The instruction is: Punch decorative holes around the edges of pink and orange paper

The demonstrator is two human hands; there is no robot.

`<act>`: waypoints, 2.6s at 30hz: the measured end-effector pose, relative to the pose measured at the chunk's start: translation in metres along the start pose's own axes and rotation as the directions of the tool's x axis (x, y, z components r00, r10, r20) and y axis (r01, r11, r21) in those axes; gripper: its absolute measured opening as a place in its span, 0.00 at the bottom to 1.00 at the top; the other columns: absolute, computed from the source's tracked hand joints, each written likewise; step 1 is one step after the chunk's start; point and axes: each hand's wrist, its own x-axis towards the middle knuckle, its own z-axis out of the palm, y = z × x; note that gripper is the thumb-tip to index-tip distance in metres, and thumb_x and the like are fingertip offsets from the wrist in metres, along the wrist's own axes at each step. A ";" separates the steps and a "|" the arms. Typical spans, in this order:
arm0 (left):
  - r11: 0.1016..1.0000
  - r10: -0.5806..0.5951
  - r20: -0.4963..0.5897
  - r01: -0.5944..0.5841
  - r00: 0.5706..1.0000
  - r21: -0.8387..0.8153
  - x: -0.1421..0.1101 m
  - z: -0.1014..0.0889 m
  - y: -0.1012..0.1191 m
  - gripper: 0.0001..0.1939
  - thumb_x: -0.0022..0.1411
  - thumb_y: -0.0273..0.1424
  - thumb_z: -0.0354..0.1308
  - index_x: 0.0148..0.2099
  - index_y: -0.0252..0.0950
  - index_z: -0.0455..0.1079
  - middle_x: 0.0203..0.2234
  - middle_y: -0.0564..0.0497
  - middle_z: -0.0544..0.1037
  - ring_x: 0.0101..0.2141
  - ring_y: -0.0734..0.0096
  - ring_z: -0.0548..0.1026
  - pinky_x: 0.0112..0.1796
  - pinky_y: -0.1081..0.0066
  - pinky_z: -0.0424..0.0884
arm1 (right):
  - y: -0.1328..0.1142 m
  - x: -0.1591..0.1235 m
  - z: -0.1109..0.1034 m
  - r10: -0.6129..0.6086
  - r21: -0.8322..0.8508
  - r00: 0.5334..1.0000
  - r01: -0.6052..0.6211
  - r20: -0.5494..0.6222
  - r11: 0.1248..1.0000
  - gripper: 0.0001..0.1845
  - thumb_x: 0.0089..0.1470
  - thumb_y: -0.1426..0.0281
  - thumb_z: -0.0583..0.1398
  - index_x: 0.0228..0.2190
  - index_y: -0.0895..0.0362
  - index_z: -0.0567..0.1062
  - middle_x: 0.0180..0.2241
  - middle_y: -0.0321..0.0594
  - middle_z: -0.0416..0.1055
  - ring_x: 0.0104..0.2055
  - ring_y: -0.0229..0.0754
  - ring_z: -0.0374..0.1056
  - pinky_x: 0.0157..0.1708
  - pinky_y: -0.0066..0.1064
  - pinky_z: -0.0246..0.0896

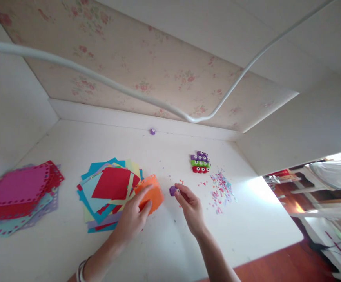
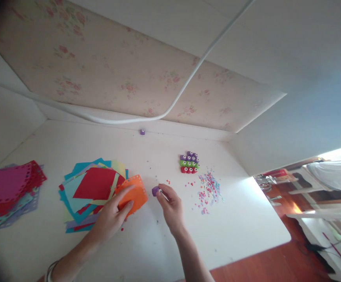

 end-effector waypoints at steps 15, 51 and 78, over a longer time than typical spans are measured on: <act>0.995 0.065 0.053 -0.069 0.996 0.070 -0.001 0.002 -0.003 0.13 0.66 0.33 0.52 0.46 0.39 0.76 0.40 0.49 0.83 0.40 0.64 0.81 0.43 0.67 0.77 | 0.003 -0.013 0.003 -0.023 0.006 1.000 0.023 -0.001 1.000 0.13 0.52 0.59 0.66 0.40 0.49 0.82 0.47 0.43 0.77 0.49 0.51 0.73 0.47 0.44 0.74; 1.000 0.016 -0.010 -0.016 1.000 0.003 -0.003 0.000 0.001 0.13 0.62 0.34 0.60 0.49 0.40 0.74 0.42 0.52 0.82 0.42 0.65 0.80 0.48 0.66 0.75 | 0.002 -0.013 0.007 -0.051 -0.017 0.998 0.051 0.028 0.999 0.12 0.54 0.60 0.65 0.39 0.50 0.82 0.47 0.43 0.76 0.49 0.49 0.72 0.45 0.39 0.75; 0.939 0.142 0.253 -0.211 0.957 0.271 -0.023 0.018 0.003 0.30 0.68 0.42 0.52 0.66 0.30 0.56 0.52 0.35 0.76 0.48 0.53 0.78 0.44 0.61 0.77 | 0.022 -0.011 -0.006 -0.257 -0.393 0.933 0.341 0.250 0.854 0.11 0.60 0.67 0.61 0.44 0.50 0.80 0.47 0.43 0.77 0.48 0.46 0.74 0.48 0.39 0.73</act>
